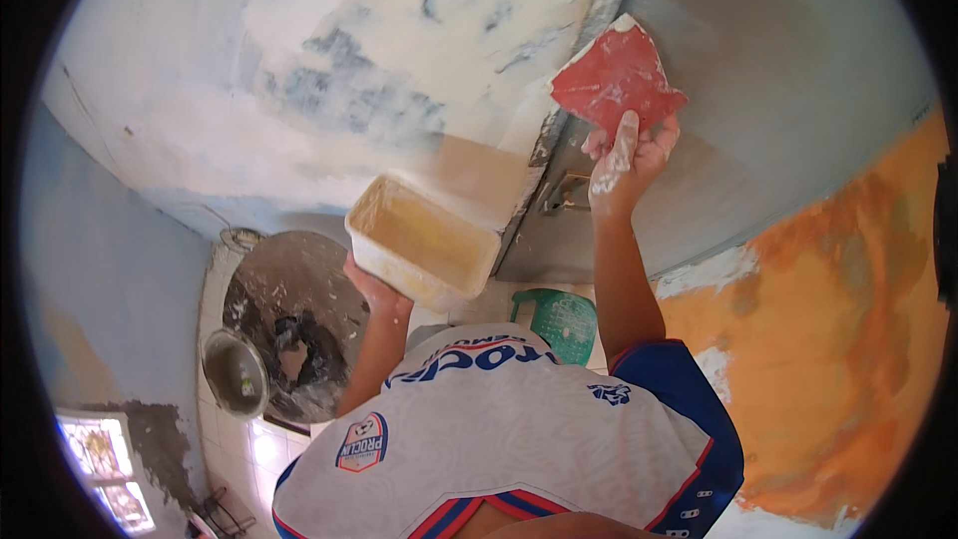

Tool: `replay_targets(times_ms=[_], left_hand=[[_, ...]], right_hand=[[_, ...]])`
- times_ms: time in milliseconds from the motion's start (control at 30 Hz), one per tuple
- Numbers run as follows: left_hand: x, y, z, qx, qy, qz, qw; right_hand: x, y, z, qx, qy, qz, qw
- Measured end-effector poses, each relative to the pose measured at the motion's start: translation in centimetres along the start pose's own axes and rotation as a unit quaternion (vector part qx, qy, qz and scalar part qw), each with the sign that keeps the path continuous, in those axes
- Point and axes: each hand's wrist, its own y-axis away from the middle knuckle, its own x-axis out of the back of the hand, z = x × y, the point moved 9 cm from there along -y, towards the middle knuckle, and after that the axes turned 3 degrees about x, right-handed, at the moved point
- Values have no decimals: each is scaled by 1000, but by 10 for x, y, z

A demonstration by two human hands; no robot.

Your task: The person applies a putty-like substance to a wall and ceiling corner using a red plastic spreader, then scrapes the tool clean inside a plastic container.

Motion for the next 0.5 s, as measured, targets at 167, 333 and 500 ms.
replay_targets(times_ms=[167,333,500], left_hand=[[-29,-20,13,23,7,11,1000],[-43,-40,27,30,20,21,999],[-49,-58,36,16,33,43,998]], right_hand=[[-31,73,-1,-29,36,-103,994],[-44,137,4,7,63,-240,969],[-49,162,23,-27,98,-258,961]])
